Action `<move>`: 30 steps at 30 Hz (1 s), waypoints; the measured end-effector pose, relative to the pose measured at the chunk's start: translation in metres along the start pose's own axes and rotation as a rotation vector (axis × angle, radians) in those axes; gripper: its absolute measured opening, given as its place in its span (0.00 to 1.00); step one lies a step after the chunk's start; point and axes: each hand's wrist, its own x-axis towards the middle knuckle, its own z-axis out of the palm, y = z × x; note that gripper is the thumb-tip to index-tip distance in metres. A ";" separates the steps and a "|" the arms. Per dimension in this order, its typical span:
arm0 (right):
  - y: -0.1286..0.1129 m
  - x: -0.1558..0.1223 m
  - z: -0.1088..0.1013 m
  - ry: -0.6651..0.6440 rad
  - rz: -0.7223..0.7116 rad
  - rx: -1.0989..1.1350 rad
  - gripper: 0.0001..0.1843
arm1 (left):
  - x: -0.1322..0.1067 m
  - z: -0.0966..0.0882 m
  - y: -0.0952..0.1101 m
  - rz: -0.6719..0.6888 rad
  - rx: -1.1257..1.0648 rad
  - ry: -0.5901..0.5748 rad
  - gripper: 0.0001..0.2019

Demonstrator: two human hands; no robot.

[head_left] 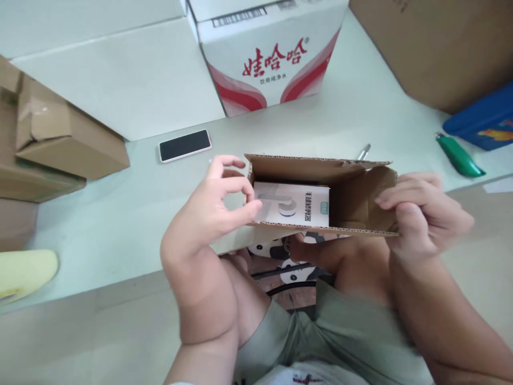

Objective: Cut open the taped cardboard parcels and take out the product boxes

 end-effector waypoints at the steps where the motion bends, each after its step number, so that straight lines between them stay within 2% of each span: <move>1: -0.014 0.010 -0.010 0.005 -0.052 0.014 0.12 | -0.006 -0.003 0.004 -0.031 0.025 -0.056 0.13; 3: -0.043 0.028 -0.027 -0.103 -0.118 -0.038 0.08 | -0.016 -0.008 0.010 -0.071 0.062 -0.173 0.12; 5: -0.069 0.045 -0.035 -0.309 -0.122 -0.119 0.06 | -0.022 -0.011 0.013 -0.076 0.079 -0.261 0.11; 7: -0.086 0.059 -0.030 -0.570 -0.162 -0.157 0.02 | -0.024 -0.011 0.013 -0.055 0.074 -0.286 0.11; 8: -0.092 0.065 -0.022 -0.708 -0.187 -0.189 0.04 | -0.025 -0.010 0.013 -0.045 0.068 -0.285 0.11; 10: -0.096 0.074 0.000 -0.979 -0.202 -0.321 0.11 | -0.026 -0.008 0.011 -0.031 0.064 -0.271 0.11; 12: -0.093 0.080 0.024 -1.184 -0.177 -0.497 0.23 | -0.027 -0.007 0.009 -0.023 0.061 -0.255 0.11; 15: -0.086 0.083 0.048 -1.380 -0.134 -0.707 0.46 | -0.028 -0.006 0.006 -0.004 0.029 -0.238 0.14; 17: -0.083 0.083 0.055 -1.408 -0.134 -0.820 0.54 | -0.028 -0.006 0.006 0.004 0.007 -0.237 0.14; 19: -0.081 0.081 0.055 -1.403 -0.180 -0.879 0.56 | -0.028 -0.007 0.006 0.000 -0.001 -0.237 0.14; 26: -0.081 0.077 0.047 -1.311 -0.510 -0.909 0.43 | -0.029 -0.009 0.006 -0.017 0.001 -0.273 0.11; 30: -0.068 0.077 0.047 -1.301 -0.577 -0.860 0.40 | -0.030 -0.009 0.004 -0.032 -0.002 -0.264 0.12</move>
